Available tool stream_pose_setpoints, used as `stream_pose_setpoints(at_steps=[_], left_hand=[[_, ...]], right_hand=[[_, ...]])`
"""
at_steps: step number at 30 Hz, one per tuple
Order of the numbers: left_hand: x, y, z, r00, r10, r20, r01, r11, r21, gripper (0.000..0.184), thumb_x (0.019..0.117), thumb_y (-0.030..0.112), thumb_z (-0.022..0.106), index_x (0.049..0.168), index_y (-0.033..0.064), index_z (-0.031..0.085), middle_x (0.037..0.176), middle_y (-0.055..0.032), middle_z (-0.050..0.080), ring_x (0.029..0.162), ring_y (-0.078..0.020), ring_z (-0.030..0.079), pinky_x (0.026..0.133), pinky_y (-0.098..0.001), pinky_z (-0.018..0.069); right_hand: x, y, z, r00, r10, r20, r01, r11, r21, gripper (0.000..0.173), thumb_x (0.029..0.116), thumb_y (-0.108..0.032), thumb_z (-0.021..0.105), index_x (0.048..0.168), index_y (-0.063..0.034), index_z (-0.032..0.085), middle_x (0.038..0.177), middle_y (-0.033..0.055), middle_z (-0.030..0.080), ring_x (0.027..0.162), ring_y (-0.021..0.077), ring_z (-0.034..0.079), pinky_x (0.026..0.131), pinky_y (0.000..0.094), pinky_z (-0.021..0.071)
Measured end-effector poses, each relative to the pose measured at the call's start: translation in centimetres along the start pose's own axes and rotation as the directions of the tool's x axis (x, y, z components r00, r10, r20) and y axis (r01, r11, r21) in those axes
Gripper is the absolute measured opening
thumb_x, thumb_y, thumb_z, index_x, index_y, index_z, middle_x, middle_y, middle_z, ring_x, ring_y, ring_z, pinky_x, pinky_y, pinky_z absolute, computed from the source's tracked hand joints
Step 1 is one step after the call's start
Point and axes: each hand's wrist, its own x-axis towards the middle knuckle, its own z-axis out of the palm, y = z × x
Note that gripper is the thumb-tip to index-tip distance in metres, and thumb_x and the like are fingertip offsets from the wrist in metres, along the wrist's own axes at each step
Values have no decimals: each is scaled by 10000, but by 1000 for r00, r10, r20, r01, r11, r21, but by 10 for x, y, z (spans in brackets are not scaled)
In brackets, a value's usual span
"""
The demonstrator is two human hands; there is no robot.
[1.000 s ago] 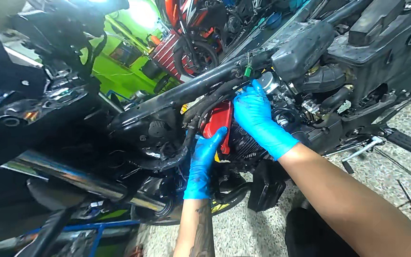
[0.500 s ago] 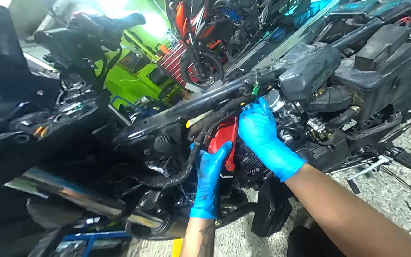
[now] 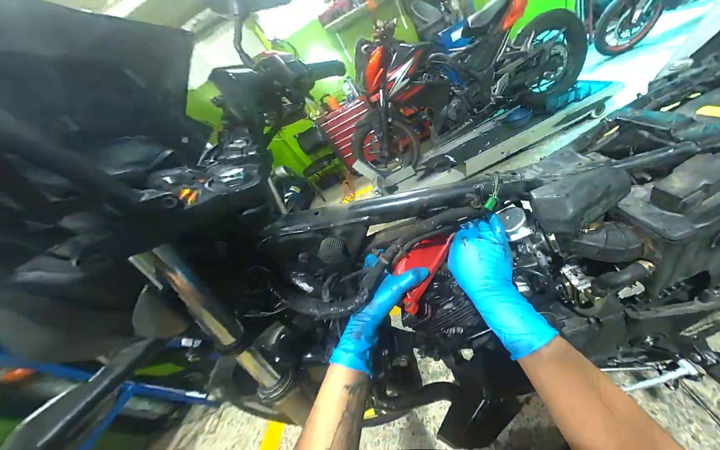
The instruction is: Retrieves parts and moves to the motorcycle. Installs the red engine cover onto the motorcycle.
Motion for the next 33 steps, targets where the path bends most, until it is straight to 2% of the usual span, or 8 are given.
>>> stream_pose_setpoints(at_steps=[7, 14, 16, 19, 22, 25, 28, 33], left_hand=[[0, -6, 5, 1000, 16, -22, -18, 997, -78, 336, 901, 278, 713, 1166, 76, 667, 940, -11, 702, 849, -68, 657, 785, -265, 547], [6, -9, -1, 995, 100, 25, -98, 993, -62, 325, 885, 274, 723, 1143, 83, 672, 953, -21, 693, 850, -89, 650, 787, -310, 547], [-2, -10, 14, 985, 94, -142, -93, 996, 15, 542, 808, 359, 832, 1240, 78, 661, 1064, -85, 720, 969, -162, 693, 885, -399, 580], [-10, -1, 31, 937, 25, -348, 49, 978, 202, 941, 653, 589, 835, 1385, 59, 572, 1324, -153, 621, 1231, -247, 601, 1051, -469, 492], [-17, -8, 37, 913, 45, -405, 54, 972, 230, 1029, 634, 633, 813, 1412, 17, 542, 1365, -174, 608, 1270, -258, 586, 1077, -450, 472], [-18, -12, 26, 940, 52, -337, 17, 980, 198, 1031, 652, 614, 822, 1432, 10, 523, 1415, -169, 573, 1319, -240, 547, 1121, -422, 434], [-20, -9, -3, 993, 37, -116, -15, 984, 178, 889, 734, 504, 843, 1424, 33, 538, 1401, -146, 590, 1321, -202, 542, 1141, -392, 412], [-22, -14, -23, 999, 36, 36, -34, 999, -38, 684, 763, 293, 844, 1356, 72, 584, 1215, -78, 673, 1112, -130, 638, 996, -353, 516]], right_hand=[[-2, 0, 1, 999, -2, -46, 2, 1000, -9, 224, 970, -72, 556, 905, 18, 750, 966, 156, 753, 1068, 320, 695, 1185, 489, 333], [2, 1, -12, 994, -23, 111, 23, 1000, 0, 253, 1014, -126, 549, 1008, 34, 745, 1108, 199, 734, 1186, 378, 643, 1201, 544, 297], [2, 1, -13, 994, 0, 112, 3, 1000, -22, 216, 984, -122, 582, 992, 22, 743, 1083, 196, 733, 1148, 381, 654, 1162, 554, 344], [6, 0, -15, 991, 36, 133, -30, 998, -51, 225, 976, -117, 581, 1025, 14, 758, 1105, 186, 744, 1181, 354, 658, 1186, 527, 326], [6, 0, -13, 992, 10, 123, 1, 996, -91, 272, 994, -137, 542, 1035, 12, 765, 1120, 166, 756, 1199, 332, 662, 1195, 500, 319], [5, 1, -10, 998, -19, 65, 26, 994, -107, 285, 990, -141, 536, 1007, 28, 766, 1109, 169, 762, 1187, 335, 676, 1186, 503, 340], [0, 7, -7, 996, -85, -34, 83, 994, -64, 249, 942, -112, 568, 959, 34, 769, 1068, 176, 768, 1135, 356, 699, 1154, 529, 382], [-11, 16, -8, 983, -179, -42, 181, 981, 68, 306, 870, -138, 601, 1069, 26, 766, 1150, 193, 749, 1191, 412, 662, 1172, 603, 328]])
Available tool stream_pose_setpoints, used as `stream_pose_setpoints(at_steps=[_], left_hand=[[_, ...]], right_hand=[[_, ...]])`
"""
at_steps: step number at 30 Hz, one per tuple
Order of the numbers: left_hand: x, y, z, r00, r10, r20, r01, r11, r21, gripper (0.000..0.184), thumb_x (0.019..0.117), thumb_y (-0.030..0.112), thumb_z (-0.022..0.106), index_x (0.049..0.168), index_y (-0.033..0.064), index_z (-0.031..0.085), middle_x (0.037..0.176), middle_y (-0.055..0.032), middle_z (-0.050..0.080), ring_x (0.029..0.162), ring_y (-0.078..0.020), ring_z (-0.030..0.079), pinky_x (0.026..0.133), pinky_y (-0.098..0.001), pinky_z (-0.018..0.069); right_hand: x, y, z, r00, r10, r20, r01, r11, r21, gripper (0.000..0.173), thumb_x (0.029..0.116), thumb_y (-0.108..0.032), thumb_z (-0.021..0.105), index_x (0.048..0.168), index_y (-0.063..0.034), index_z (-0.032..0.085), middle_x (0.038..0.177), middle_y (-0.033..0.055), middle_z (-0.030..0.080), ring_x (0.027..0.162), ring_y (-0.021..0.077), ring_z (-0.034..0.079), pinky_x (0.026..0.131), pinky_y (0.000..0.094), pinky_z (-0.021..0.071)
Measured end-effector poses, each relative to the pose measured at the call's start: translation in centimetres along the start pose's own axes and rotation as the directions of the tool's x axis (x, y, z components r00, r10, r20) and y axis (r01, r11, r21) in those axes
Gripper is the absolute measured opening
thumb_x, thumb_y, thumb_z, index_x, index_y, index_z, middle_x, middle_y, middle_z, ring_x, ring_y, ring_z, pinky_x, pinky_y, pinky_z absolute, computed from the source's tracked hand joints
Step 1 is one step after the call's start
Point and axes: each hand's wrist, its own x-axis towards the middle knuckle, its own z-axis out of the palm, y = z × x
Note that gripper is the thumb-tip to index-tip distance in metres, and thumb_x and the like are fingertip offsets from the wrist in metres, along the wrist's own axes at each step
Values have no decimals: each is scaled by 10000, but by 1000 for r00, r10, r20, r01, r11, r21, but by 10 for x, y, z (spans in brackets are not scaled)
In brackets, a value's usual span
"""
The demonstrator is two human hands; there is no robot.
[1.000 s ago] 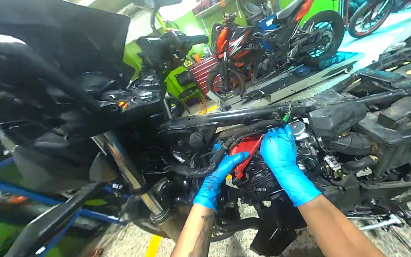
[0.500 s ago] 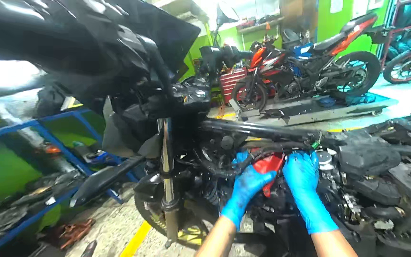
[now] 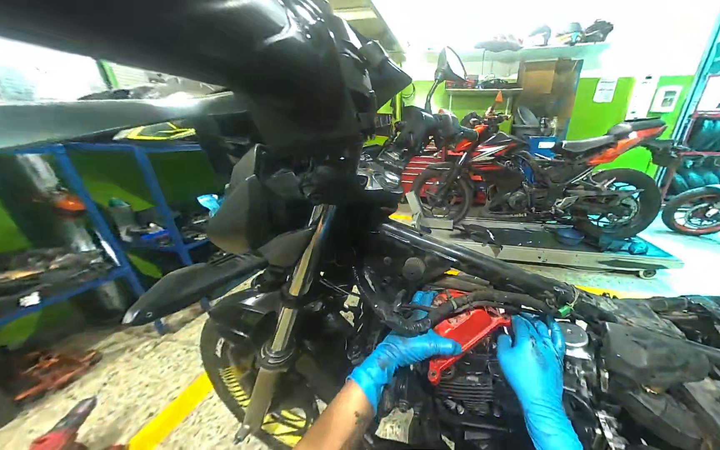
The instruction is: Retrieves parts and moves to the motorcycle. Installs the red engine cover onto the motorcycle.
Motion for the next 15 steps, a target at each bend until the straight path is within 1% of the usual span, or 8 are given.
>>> stream_pose_setpoints(at_steps=[1, 2, 4, 5, 7, 10, 13, 15], left_hand=[[2, -5, -2, 999, 34, 9, -34, 998, -48, 665, 760, 281, 846, 1337, 65, 594, 1182, -69, 685, 1073, -115, 650, 970, -338, 529], [5, -8, -7, 996, 82, 33, -79, 995, -66, 685, 768, 283, 839, 1360, 62, 574, 1220, -63, 669, 1108, -101, 633, 990, -316, 517], [10, -18, -17, 984, 149, 95, -151, 988, 15, 772, 817, 356, 806, 1462, 62, 502, 1419, -91, 575, 1300, -111, 532, 1115, -308, 422], [13, -20, -20, 981, 158, 114, -166, 984, 58, 787, 833, 372, 789, 1486, 60, 481, 1470, -116, 534, 1347, -131, 494, 1144, -320, 384], [17, -31, -22, 990, 106, 91, -114, 990, 87, 792, 833, 414, 804, 1474, 66, 494, 1472, -125, 536, 1333, -146, 510, 1134, -335, 398], [24, -39, -22, 993, 96, 73, -101, 993, 67, 718, 824, 402, 824, 1384, 35, 566, 1337, -125, 632, 1200, -149, 605, 1052, -342, 473], [34, -29, -20, 956, 264, 130, -288, 932, 223, 708, 860, 408, 752, 1426, 29, 555, 1440, -162, 565, 1329, -191, 524, 1134, -357, 391], [31, -17, -19, 954, 257, 155, -293, 912, 289, 729, 872, 392, 737, 1481, 63, 511, 1544, -169, 466, 1444, -231, 412, 1195, -392, 315]], right_hand=[[1, 0, -4, 999, 2, 50, -3, 1000, 19, 334, 888, -179, 593, 1097, 23, 757, 1181, 192, 739, 1220, 408, 645, 1191, 603, 295], [2, 1, -6, 996, -3, 87, 0, 999, 42, 364, 909, -227, 578, 1111, 21, 752, 1193, 194, 734, 1230, 407, 637, 1199, 604, 273], [2, 5, -9, 994, -30, 101, 21, 996, 91, 390, 950, -284, 561, 1119, 7, 757, 1174, 189, 741, 1218, 416, 642, 1195, 615, 273], [0, 7, -12, 994, -42, 103, 30, 993, 113, 383, 971, -293, 562, 1127, -4, 760, 1166, 181, 746, 1211, 413, 647, 1194, 607, 286], [-2, 11, -17, 991, -90, 103, 75, 988, 136, 366, 991, -295, 573, 1148, -25, 765, 1169, 164, 750, 1201, 392, 660, 1185, 588, 326], [-3, 18, -25, 984, -135, 114, 121, 985, 125, 391, 967, -338, 580, 1135, -44, 777, 1181, 144, 751, 1206, 362, 663, 1165, 579, 356], [-3, 26, -27, 975, -159, 154, 151, 986, 65, 442, 946, -402, 571, 1128, -59, 782, 1193, 133, 749, 1215, 358, 659, 1155, 578, 364], [-3, 29, -29, 967, -167, 192, 161, 986, 45, 448, 943, -415, 577, 1129, -61, 779, 1200, 126, 746, 1218, 351, 656, 1166, 568, 351]])
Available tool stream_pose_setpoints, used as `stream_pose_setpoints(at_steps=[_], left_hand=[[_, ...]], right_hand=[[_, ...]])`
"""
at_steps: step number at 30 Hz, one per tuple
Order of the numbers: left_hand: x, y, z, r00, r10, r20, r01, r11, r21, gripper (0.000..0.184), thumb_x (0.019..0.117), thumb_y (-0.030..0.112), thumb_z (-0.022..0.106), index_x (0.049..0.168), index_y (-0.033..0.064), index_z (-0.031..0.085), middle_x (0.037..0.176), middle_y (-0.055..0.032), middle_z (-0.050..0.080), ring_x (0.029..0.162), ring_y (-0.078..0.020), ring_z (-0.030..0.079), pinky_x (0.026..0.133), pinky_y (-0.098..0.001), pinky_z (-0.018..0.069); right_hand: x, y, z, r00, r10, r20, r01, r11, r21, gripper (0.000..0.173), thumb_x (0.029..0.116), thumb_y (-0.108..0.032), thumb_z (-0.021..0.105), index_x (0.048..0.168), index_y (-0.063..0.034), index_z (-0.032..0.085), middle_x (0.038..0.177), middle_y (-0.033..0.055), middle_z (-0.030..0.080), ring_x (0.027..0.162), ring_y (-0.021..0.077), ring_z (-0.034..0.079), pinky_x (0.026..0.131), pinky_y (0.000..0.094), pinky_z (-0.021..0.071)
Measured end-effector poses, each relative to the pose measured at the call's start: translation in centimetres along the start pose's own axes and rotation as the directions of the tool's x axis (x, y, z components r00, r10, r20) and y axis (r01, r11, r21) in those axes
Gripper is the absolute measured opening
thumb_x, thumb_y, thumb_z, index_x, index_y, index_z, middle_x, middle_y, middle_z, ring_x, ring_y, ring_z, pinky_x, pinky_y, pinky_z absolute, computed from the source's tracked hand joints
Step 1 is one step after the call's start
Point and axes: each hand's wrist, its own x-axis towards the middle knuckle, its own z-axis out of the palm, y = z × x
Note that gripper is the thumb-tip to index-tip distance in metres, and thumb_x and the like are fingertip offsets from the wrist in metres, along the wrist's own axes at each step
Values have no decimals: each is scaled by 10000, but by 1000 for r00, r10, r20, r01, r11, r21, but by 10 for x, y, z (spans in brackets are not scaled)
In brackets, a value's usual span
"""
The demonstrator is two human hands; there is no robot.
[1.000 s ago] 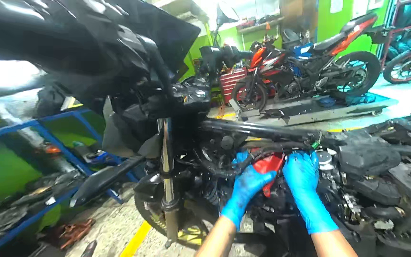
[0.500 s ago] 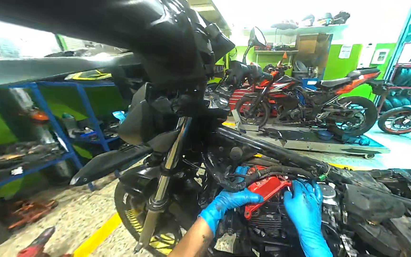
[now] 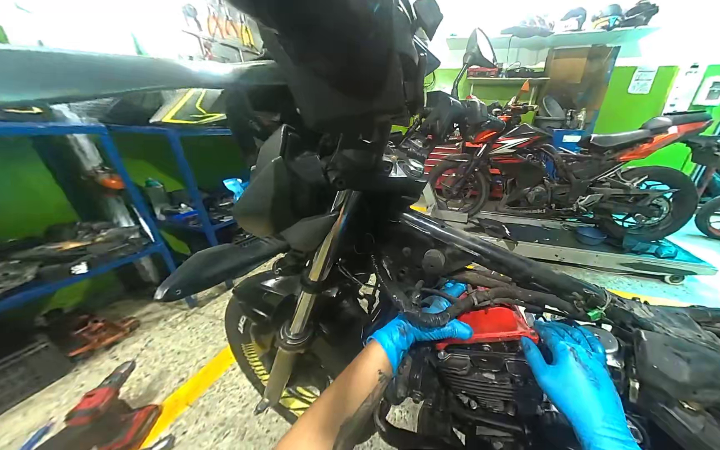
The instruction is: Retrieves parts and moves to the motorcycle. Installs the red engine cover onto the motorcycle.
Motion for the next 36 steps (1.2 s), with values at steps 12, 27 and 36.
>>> stream_pose_setpoints(at_steps=[12, 27, 36], left_hand=[[-19, 23, 5, 942, -296, -158, 287, 955, -75, 453, 1020, 356, 614, 1351, 46, 627, 1354, -136, 631, 1277, -171, 565, 1118, -335, 404], [-17, 32, 7, 960, -245, -135, 239, 969, -60, 438, 1054, 331, 564, 1442, 128, 561, 1411, -84, 609, 1297, -152, 567, 1112, -353, 429], [-23, 43, 5, 923, -336, -186, 322, 941, -103, 284, 1049, 219, 579, 1259, 43, 656, 1151, -117, 681, 1033, -146, 631, 932, -317, 504]], right_hand=[[-7, 4, 6, 988, -63, -138, 79, 991, 110, 392, 927, -398, 592, 1014, -92, 822, 1134, 60, 776, 1149, 292, 699, 1142, 558, 380], [-18, -9, -7, 994, -107, -13, 104, 987, -121, 329, 921, -352, 640, 1012, -83, 806, 1112, 89, 772, 1144, 319, 695, 1098, 522, 437], [-18, -7, -7, 995, -104, -3, 103, 984, -146, 313, 944, -363, 666, 1039, -98, 803, 1117, 74, 771, 1138, 301, 695, 1089, 511, 447]])
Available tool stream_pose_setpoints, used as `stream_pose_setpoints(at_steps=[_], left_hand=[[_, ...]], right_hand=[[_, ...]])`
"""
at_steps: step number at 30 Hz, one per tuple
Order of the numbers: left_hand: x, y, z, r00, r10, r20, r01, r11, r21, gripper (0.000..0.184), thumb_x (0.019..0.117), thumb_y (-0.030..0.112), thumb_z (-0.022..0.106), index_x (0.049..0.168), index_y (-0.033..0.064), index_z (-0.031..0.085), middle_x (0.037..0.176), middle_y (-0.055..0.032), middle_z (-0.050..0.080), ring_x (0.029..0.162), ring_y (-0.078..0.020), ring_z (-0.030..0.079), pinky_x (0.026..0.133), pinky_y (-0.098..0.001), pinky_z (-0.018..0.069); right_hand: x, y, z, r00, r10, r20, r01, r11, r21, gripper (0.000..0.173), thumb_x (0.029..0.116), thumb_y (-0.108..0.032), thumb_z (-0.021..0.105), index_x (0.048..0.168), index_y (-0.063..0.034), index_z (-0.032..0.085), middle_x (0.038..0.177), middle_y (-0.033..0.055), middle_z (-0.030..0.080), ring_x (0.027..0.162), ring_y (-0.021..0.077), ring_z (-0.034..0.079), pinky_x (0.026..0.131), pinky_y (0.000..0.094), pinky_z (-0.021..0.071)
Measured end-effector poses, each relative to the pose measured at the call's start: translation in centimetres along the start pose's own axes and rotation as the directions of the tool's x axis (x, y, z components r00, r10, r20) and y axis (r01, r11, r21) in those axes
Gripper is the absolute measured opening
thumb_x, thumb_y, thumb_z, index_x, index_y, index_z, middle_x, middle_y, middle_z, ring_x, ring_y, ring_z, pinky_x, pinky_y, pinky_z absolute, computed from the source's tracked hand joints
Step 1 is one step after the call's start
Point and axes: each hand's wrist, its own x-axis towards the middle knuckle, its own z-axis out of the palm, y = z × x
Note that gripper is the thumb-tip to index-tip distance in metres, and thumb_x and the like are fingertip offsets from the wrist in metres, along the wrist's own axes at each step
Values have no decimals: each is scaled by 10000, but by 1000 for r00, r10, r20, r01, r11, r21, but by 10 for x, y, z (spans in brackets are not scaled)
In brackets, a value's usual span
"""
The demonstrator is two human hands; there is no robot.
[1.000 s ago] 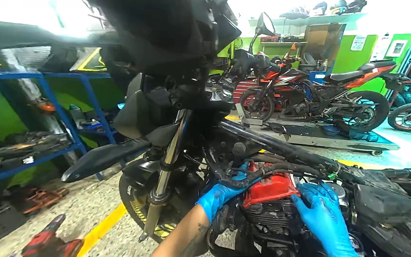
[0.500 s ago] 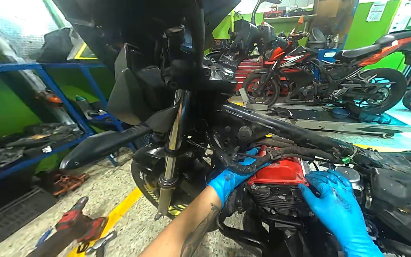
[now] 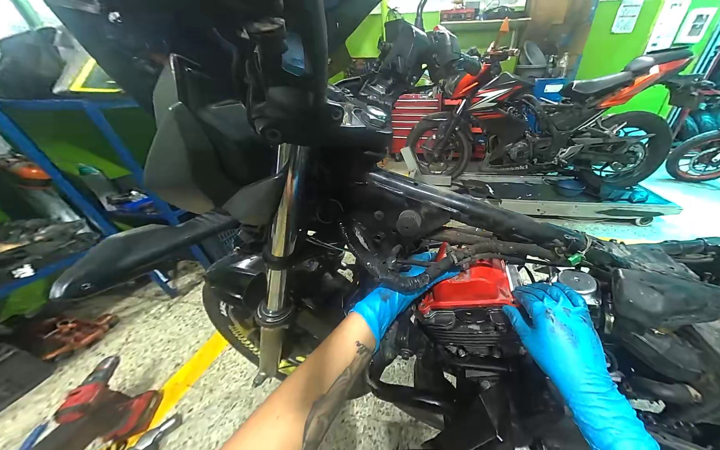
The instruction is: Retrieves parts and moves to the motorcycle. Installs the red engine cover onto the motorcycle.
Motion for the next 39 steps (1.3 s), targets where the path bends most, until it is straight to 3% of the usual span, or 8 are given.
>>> stream_pose_setpoints(at_steps=[5, 8, 11, 24, 29, 35, 37, 39], left_hand=[[2, -3, 0, 999, 35, 34, -36, 999, 13, 323, 1040, 246, 599, 1318, 88, 643, 1233, -105, 675, 1116, -156, 626, 993, -340, 488], [0, 2, -1, 999, 6, 42, -4, 998, -65, 279, 1040, 248, 598, 1257, 81, 654, 1113, -79, 685, 967, -113, 628, 866, -286, 515], [6, -6, 0, 996, 48, 68, -45, 998, -49, 359, 1055, 292, 566, 1364, 121, 627, 1304, -46, 663, 1168, -92, 610, 1030, -304, 469], [5, -13, 8, 999, -20, 28, 23, 991, -135, 469, 992, 383, 665, 1405, 168, 612, 1386, -30, 629, 1261, -118, 587, 1067, -351, 476], [8, -11, 7, 999, 37, 32, -32, 987, -158, 370, 1011, 284, 649, 1349, 137, 631, 1225, -31, 682, 1062, -82, 643, 925, -289, 531], [14, -38, 12, 985, -93, 148, 111, 986, -122, 528, 1007, 551, 550, 1468, 296, 538, 1409, 40, 609, 1284, -99, 573, 1080, -368, 481], [13, -43, 13, 991, -103, 87, 115, 982, -150, 480, 1015, 530, 549, 1417, 271, 588, 1327, 39, 655, 1200, -84, 617, 1020, -327, 514], [17, -77, 7, 986, 151, 73, -133, 969, -207, 434, 1088, 389, 441, 1327, 66, 607, 1149, -59, 692, 985, -85, 669, 816, -258, 566]], right_hand=[[-4, 1, 5, 997, 0, -74, 0, 1000, 1, 335, 927, -380, 637, 1008, -107, 813, 1089, 65, 780, 1112, 301, 709, 1068, 512, 464], [0, 2, 4, 999, 18, -42, -17, 1000, 25, 292, 925, -347, 673, 1001, -103, 816, 1096, 72, 776, 1124, 307, 700, 1074, 530, 453], [-1, 4, 5, 999, 14, -38, -12, 998, 54, 293, 932, -357, 673, 986, -106, 816, 1096, 65, 774, 1131, 299, 689, 1075, 526, 443], [-10, 12, 6, 993, -32, -112, 38, 998, 50, 377, 964, -422, 561, 986, -142, 814, 1096, 19, 773, 1141, 242, 686, 1077, 475, 444], [-4, 4, 7, 994, -5, -113, 12, 998, 67, 303, 931, -340, 629, 973, -101, 810, 1070, 61, 775, 1100, 275, 698, 1037, 503, 464], [-22, 14, -32, 998, -68, -19, 68, 998, -2, 275, 980, -283, 550, 1044, -150, 782, 1102, 20, 759, 1131, 228, 685, 1082, 458, 457], [-28, 30, -65, 996, -90, -11, 91, 996, 15, 359, 1031, -321, 471, 1164, -144, 753, 1161, 28, 747, 1166, 247, 667, 1094, 490, 441], [-30, 57, -98, 993, -112, -38, 113, 993, 24, 400, 1034, -333, 452, 1247, -147, 734, 1202, 32, 741, 1180, 261, 660, 1078, 521, 436]])
